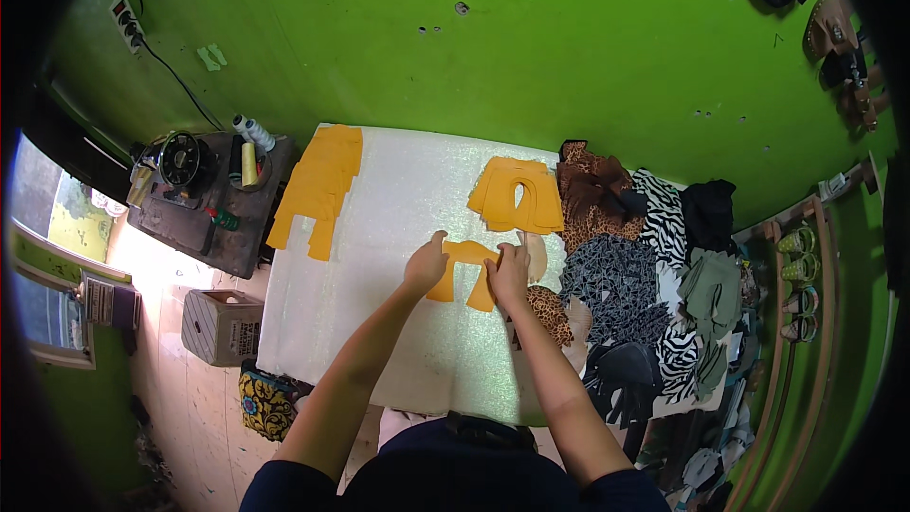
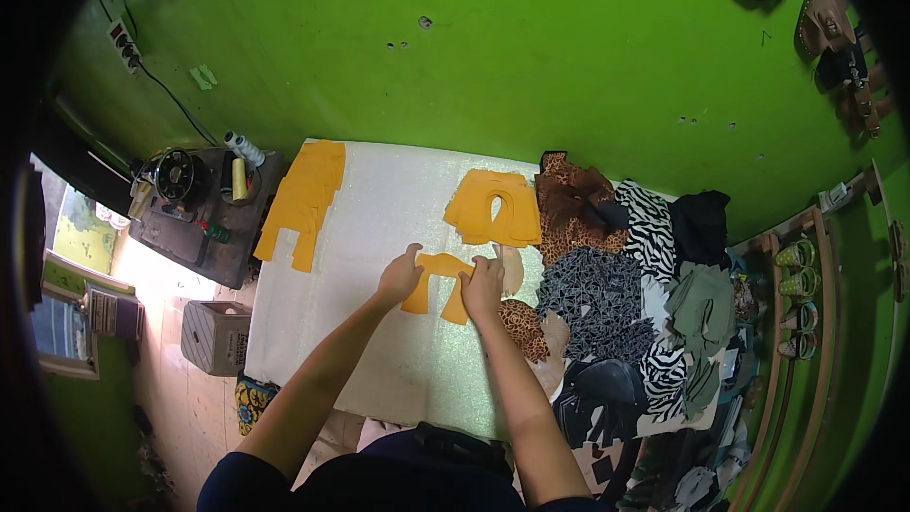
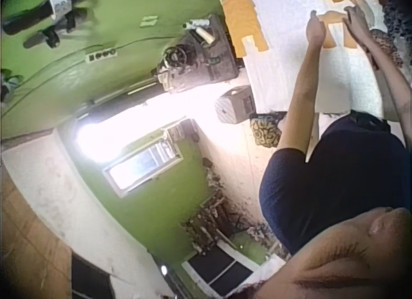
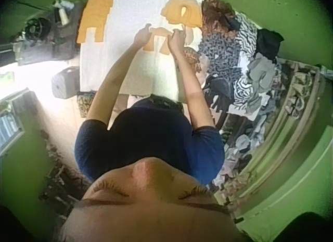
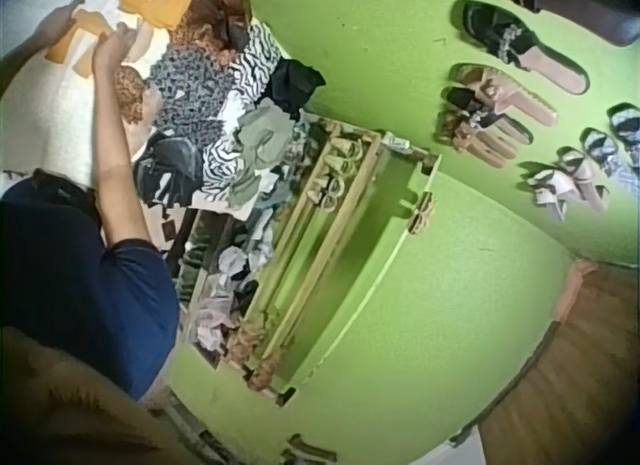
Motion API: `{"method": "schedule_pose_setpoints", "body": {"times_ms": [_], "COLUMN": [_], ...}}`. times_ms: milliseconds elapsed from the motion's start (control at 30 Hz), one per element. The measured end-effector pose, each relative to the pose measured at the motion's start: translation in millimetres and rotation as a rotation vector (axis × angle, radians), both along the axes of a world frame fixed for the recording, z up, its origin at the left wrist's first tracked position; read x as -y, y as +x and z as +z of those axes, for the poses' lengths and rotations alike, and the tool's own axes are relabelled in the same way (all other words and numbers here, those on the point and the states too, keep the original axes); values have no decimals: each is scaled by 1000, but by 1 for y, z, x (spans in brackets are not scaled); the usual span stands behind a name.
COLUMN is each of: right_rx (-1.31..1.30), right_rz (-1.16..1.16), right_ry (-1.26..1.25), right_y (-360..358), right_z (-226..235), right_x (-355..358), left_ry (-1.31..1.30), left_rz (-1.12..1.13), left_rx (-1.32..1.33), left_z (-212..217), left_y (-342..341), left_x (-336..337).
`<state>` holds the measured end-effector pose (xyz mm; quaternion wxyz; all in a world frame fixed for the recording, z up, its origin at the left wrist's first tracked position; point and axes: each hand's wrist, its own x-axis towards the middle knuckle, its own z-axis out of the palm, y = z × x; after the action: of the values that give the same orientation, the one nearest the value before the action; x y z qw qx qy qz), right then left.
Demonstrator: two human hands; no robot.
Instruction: Sorting and stacking yellow shoe upper components on a work table.
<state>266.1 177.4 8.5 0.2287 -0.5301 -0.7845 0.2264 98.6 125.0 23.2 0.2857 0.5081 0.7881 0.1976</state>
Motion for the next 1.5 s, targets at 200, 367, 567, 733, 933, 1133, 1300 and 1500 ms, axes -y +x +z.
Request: {"method": "schedule_pose_setpoints", "body": {"times_ms": [200,367,567,733,933,1133,1300,1500], "right_rx": [-10,19,101,107,94,11,-33,-17], "right_rz": [0,12,64,53,19,16,62,58], "right_ry": [-3,21,20,-71,-164,-243,-292,-362], "right_y": [0,3,5,-5,-61,-150,-235,-304], "right_z": [1,0,2,10,32,28,25,22], "right_x": [5,2,-3,-5,10,49,83,106], "left_ry": [29,90,173,237,242,200,201,107], "left_rz": [-69,-120,-89,71,106,103,109,131], "left_rx": [-75,-358,-217,-20,-13,37,-103,-111], "left_z": [-1,1,-6,4,15,23,18,23], "left_y": [1,2,4,2,-51,-143,-230,-297], "left_x": [3,-2,0,13,32,76,114,137]}}
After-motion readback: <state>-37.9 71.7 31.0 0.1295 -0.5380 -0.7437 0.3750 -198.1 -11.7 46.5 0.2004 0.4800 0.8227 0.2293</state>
